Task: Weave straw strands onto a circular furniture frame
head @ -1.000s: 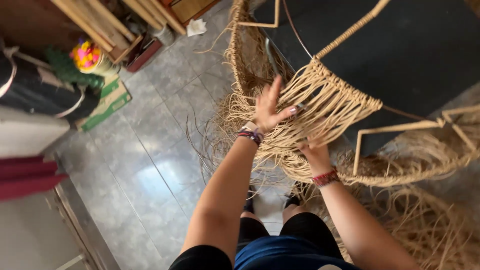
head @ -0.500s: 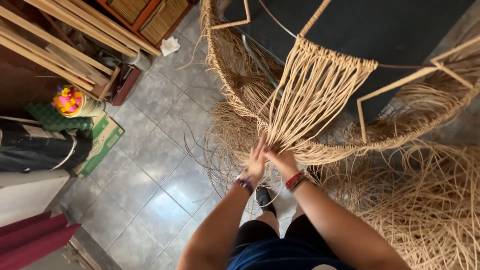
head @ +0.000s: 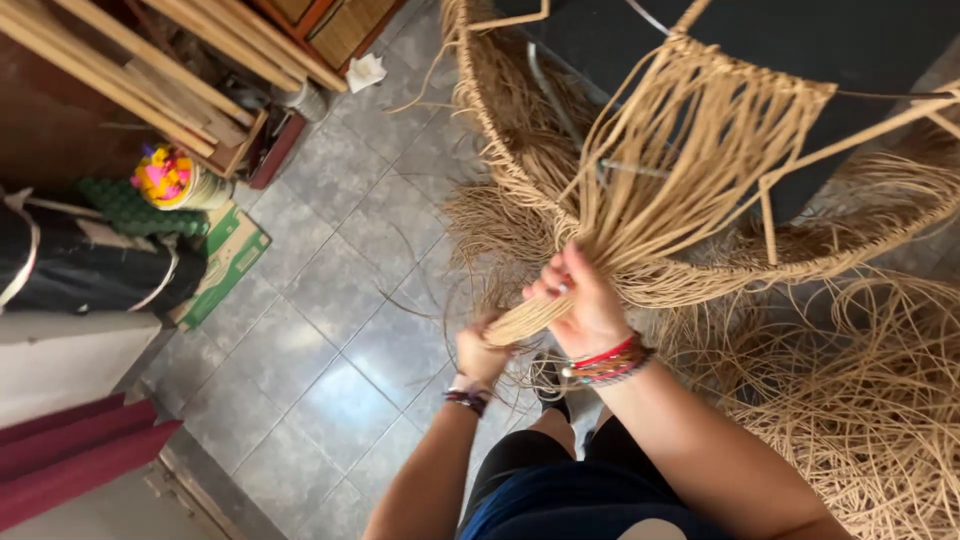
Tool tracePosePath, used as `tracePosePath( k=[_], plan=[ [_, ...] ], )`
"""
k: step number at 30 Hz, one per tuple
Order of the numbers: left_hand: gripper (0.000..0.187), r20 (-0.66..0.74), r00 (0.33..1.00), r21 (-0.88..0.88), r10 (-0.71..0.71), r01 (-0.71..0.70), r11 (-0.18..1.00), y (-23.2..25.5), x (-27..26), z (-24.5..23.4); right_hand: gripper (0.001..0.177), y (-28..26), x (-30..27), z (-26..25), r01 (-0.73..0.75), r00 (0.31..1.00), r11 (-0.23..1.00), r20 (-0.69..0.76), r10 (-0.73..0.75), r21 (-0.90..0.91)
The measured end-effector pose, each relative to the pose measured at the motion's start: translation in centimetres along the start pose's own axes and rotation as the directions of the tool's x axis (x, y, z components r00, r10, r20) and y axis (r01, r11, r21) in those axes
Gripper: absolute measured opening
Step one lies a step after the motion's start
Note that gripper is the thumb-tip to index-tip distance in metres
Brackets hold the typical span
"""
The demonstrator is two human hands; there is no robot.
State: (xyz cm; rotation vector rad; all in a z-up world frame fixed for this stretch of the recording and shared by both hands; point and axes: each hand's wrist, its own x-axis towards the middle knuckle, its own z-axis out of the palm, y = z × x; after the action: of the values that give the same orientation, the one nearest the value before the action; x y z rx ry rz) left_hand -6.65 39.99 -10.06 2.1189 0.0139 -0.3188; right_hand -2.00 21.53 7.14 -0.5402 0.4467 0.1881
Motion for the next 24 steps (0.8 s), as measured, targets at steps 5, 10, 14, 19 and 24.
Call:
tracePosePath(
  k=[5, 10, 14, 19, 24],
  plan=[
    [0.036, -0.135, 0.987, 0.01, -0.086, 0.088, 0.996, -3.2, -0.1, -8.0, 0.033, -3.1, -2.3, 5.2, 0.025, 0.999, 0.982, 0.026, -0.03, 0.189],
    [0.041, -0.184, 0.983, 0.132, 0.025, -0.001, 0.991, -0.1, -1.7, -13.8, 0.034, 2.9, -2.9, 8.2, 0.167, 0.969, 0.985, 0.178, -0.171, 0.037],
    [0.048, -0.15, 0.977, 0.34, 0.149, -0.091, 0.936, 5.4, -2.0, -16.6, 0.047, 9.8, -3.0, 11.4, 0.129, 0.881, 0.977, 0.472, -0.035, -0.169],
    [0.058, -0.18, 0.98, 0.201, -0.088, 0.124, 0.972, 4.0, -2.6, -17.8, 0.084, 11.9, 1.2, 4.7, 0.48, 0.748, 0.567, 0.65, 0.134, -0.67],
    [0.054, -0.126, 0.976, 0.288, -0.176, 0.206, 0.935, 4.2, -2.3, -19.1, 0.055, 13.5, -0.3, -0.3, 0.608, 0.791, -0.31, 0.524, 0.315, -0.731]
  ],
)
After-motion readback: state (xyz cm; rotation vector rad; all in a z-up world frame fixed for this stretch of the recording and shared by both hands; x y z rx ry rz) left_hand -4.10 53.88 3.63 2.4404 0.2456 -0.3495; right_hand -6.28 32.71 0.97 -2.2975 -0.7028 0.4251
